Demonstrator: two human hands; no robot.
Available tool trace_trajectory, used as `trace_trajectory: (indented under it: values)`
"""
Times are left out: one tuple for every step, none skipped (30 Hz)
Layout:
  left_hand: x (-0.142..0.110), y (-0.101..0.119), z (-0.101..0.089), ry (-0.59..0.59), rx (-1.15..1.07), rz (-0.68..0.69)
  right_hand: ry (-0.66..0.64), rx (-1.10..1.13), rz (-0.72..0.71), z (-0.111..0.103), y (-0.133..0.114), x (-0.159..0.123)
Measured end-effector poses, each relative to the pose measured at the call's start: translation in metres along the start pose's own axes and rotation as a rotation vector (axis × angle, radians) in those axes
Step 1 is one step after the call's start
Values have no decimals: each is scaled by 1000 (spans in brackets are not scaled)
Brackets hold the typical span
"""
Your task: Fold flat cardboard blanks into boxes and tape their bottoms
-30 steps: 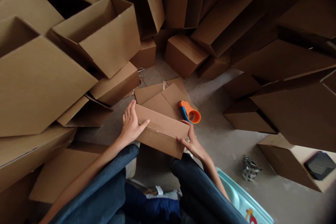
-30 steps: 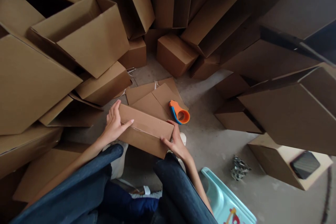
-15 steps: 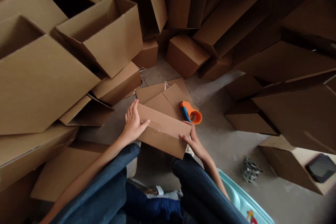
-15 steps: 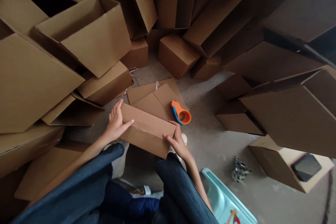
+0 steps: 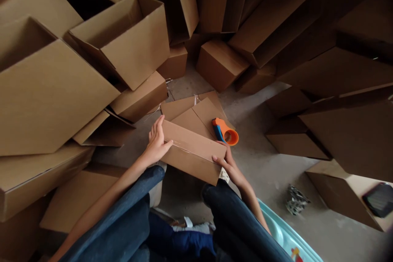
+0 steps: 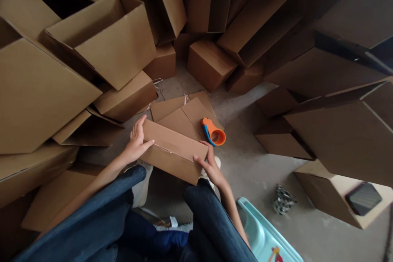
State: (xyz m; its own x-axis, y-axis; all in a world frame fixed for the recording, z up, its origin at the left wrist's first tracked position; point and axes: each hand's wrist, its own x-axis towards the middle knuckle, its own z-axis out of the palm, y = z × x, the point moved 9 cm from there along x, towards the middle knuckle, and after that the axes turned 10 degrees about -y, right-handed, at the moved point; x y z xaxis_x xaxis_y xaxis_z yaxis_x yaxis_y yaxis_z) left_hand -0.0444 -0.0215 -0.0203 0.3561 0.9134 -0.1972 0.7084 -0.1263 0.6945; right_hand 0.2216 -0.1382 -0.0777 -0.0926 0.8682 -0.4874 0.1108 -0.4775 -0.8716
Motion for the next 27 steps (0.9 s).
trace_trajectory:
  values:
    - [0,0,0,-1,-6,6,-2,12,4,0,1,0]
    - [0,0,0,-5,-12,16,-6,27,7,1,2,0]
    - [0,1,0,-9,-20,28,-11,41,8,2,4,0]
    - [0,1,1,-17,-32,41,-12,55,6,2,6,1]
    - [0,1,1,-27,-53,54,-2,65,-3,2,9,1]
    - [1,0,1,-36,-86,63,21,66,-21,1,11,2]
    - [3,-3,1,-38,-136,65,57,52,-48,-1,12,2]
    - [5,-8,-1,-34,-204,51,111,19,-83,-6,13,3]
    - [6,-16,-3,-23,-291,14,175,-29,-122,-11,12,2]
    - [7,-28,-5,-8,-390,-52,243,-86,-160,-18,11,1]
    - [7,-41,-6,1,-494,-140,313,-142,-193,-25,10,0]
    - [4,-55,-5,2,-594,-239,386,-189,-217,-34,10,-1]
    - [0,-66,-3,-5,-681,-334,454,-231,-229,-42,9,-2]
    - [-5,-75,0,-22,-751,-406,507,-276,-233,-50,10,-2]
    - [-10,-79,3,-48,-800,-448,538,-328,-232,-57,10,0]
    - [-15,-81,5,-80,-829,-463,546,-389,-230,-61,10,3]
    - [-18,-79,7,-110,-845,-461,530,-454,-221,-62,11,7]
    - [-22,-77,10,-133,-851,-452,497,-515,-197,-62,13,13]
    - [-24,-74,12,-150,-852,-440,453,-568,-156,-61,18,19]
    - [-26,-71,14,-155,-850,-429,408,-614,-99,-58,23,24]
    - [-26,-68,17,-151,-848,-419,363,-659,-35,-55,29,29]
    - [-26,-65,19,-144,-847,-405,328,-704,27,-52,34,33]
    - [-25,-62,22,-143,-846,-390,306,-744,78,-51,37,36]
    - [-23,-59,26,-147,-845,-374,296,-776,115,-50,38,38]
    - [-22,-56,30,-156,-846,-357,297,-795,146,-51,38,40]
    - [-20,-53,35,-166,-849,-342,305,-802,176,-54,38,41]
    - [-19,-51,40,-173,-851,-330,309,-800,207,-58,37,43]
